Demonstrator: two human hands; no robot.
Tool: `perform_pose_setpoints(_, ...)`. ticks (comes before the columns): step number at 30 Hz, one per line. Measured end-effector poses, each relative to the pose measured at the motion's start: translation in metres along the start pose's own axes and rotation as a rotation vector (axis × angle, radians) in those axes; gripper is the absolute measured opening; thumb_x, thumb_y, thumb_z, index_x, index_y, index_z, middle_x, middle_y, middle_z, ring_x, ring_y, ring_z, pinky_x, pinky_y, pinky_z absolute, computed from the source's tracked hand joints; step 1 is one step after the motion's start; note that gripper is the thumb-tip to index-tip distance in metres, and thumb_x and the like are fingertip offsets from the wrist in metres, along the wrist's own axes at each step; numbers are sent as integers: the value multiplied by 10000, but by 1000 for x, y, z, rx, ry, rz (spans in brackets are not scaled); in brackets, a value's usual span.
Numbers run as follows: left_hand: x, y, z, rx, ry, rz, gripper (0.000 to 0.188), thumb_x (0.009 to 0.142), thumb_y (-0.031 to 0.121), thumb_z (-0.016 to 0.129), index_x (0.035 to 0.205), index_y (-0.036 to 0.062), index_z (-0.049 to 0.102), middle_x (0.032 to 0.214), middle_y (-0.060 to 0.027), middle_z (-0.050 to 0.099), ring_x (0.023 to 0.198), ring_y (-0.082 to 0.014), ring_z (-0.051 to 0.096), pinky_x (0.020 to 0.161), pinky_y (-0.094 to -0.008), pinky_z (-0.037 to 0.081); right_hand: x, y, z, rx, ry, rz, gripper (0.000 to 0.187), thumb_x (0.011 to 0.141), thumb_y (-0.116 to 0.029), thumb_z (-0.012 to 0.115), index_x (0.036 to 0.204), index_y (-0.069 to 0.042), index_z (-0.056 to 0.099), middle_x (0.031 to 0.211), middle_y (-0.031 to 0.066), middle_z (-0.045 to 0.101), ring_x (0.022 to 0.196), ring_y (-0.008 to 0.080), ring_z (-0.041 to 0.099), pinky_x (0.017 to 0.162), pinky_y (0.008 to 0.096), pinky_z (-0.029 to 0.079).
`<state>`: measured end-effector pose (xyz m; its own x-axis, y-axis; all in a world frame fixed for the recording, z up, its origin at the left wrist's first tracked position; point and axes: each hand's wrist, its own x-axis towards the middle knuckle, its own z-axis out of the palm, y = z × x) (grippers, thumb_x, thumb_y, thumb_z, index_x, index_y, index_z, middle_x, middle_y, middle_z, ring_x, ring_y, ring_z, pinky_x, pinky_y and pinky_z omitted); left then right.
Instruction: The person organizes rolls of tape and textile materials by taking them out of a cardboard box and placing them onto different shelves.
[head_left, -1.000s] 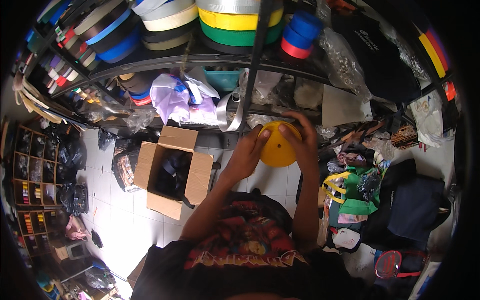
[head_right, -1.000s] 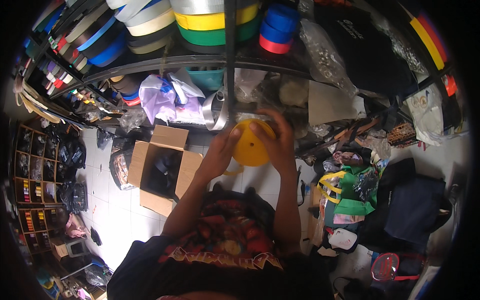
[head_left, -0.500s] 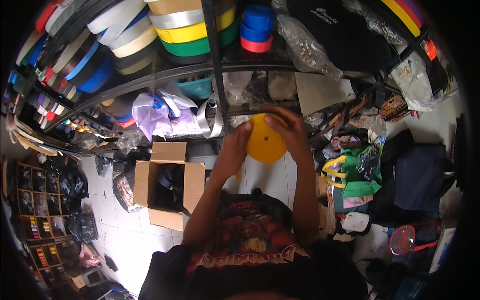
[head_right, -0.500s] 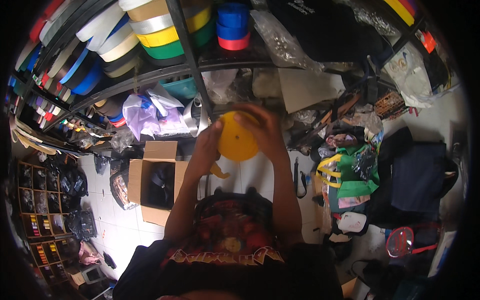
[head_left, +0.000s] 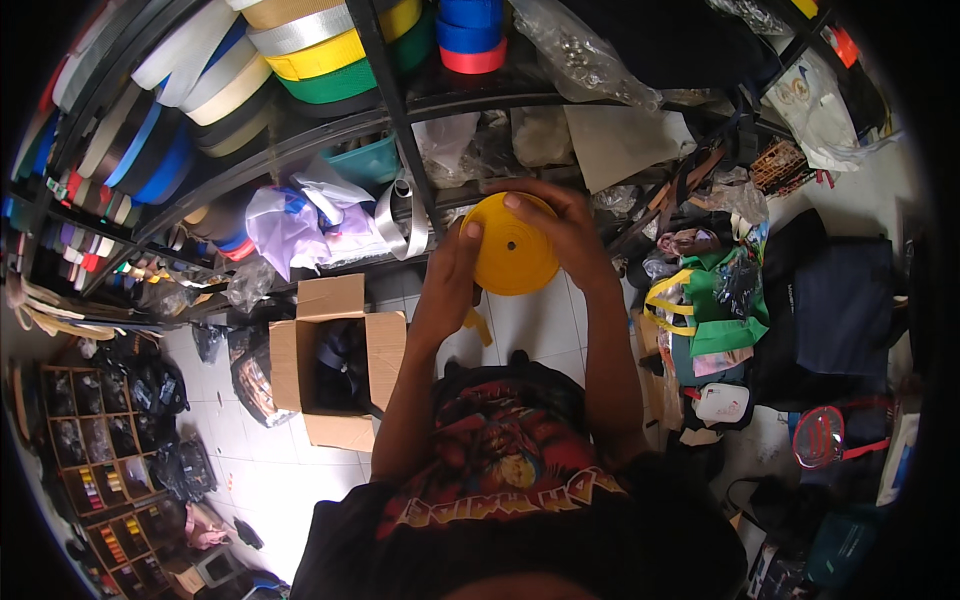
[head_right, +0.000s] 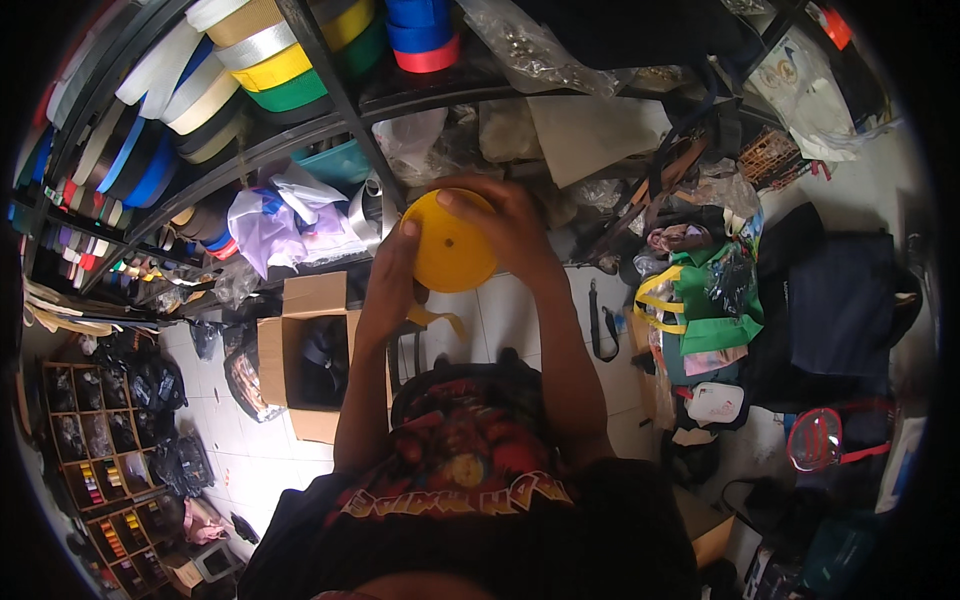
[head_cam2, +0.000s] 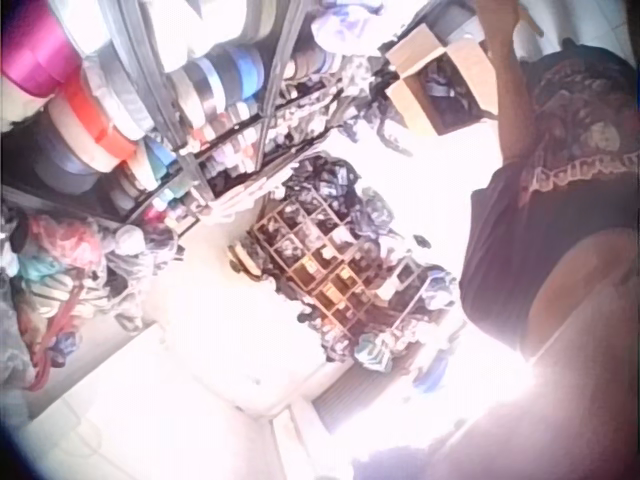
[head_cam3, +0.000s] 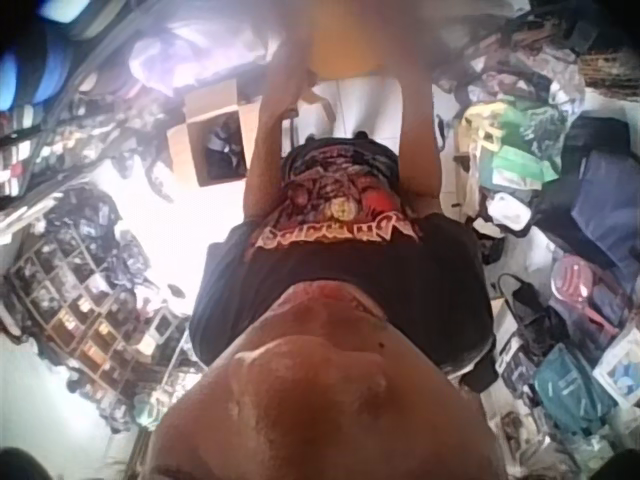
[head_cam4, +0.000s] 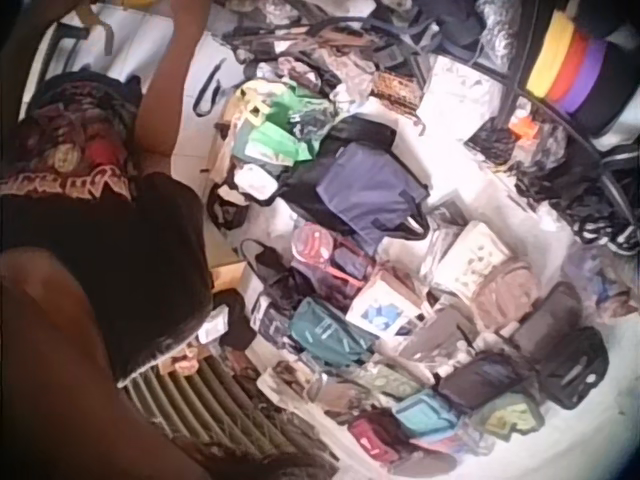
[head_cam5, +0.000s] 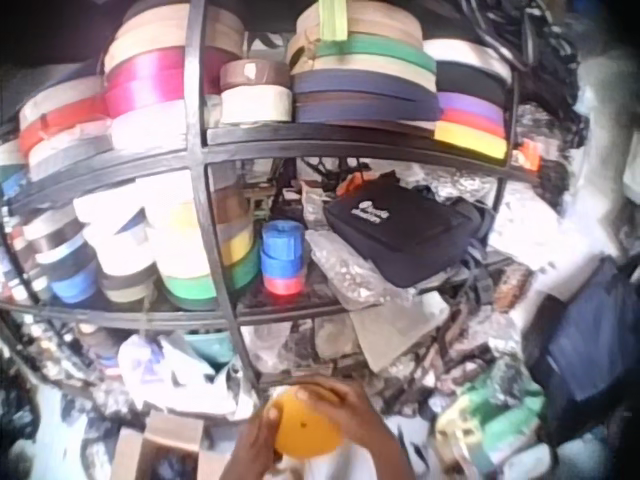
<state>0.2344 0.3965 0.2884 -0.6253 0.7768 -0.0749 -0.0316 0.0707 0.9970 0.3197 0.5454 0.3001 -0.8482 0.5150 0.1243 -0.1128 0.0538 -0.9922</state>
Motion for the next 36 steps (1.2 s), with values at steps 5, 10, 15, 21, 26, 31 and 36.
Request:
perform_pose_setpoints(5,0,-1,17,-177,101,-74,531,1017,531,352,1094,36,527,611,6,470,428,-69,419,393,-235,321,-13,6,39,6,705,-214,280,909,-204,676,1071,23,685,998,83,687,940,123,615,856,258,465)
perform_pose_setpoints(10,0,-11,9,-284,87,-88,538,1011,546,349,1103,43,517,601,8,465,414,-64,409,377,-227,308,-17,19,29,27,486,-183,345,894,-208,694,1143,-4,569,995,83,657,914,144,619,841,285,478)
perform_pose_setpoints(15,-4,-6,2,-113,-22,-96,537,1011,552,346,1066,45,515,619,6,466,423,-55,392,380,-223,297,-4,-6,-2,-88,92,44,370,880,-265,696,1087,31,618,926,83,679,828,165,647,781,303,501)
perform_pose_setpoints(21,-8,-9,29,-271,175,-28,529,1005,545,364,1099,48,520,691,-17,503,407,-56,378,363,-229,261,-13,16,48,104,672,-139,351,881,-287,688,1049,20,670,971,87,674,889,160,623,780,287,488)
perform_pose_setpoints(26,-9,-7,7,-168,97,61,483,1023,477,410,1082,16,540,754,-25,538,602,-63,490,492,-238,381,-21,2,19,-10,303,40,296,862,-235,715,1060,-21,668,1000,96,671,939,161,622,816,289,490)
perform_pose_setpoints(31,-11,7,0,-29,-82,-50,416,1035,410,421,1061,14,548,742,-34,534,594,-63,487,477,-249,379,-3,4,-6,-32,-2,77,321,858,-273,733,1037,-9,706,908,78,695,828,138,644,774,258,487)
perform_pose_setpoints(36,-15,-5,30,-146,117,-71,464,1038,452,370,1066,20,538,736,-52,526,582,-80,497,454,-260,376,-14,20,34,173,728,-108,327,897,-280,692,1017,25,685,918,65,678,850,120,605,799,267,470)
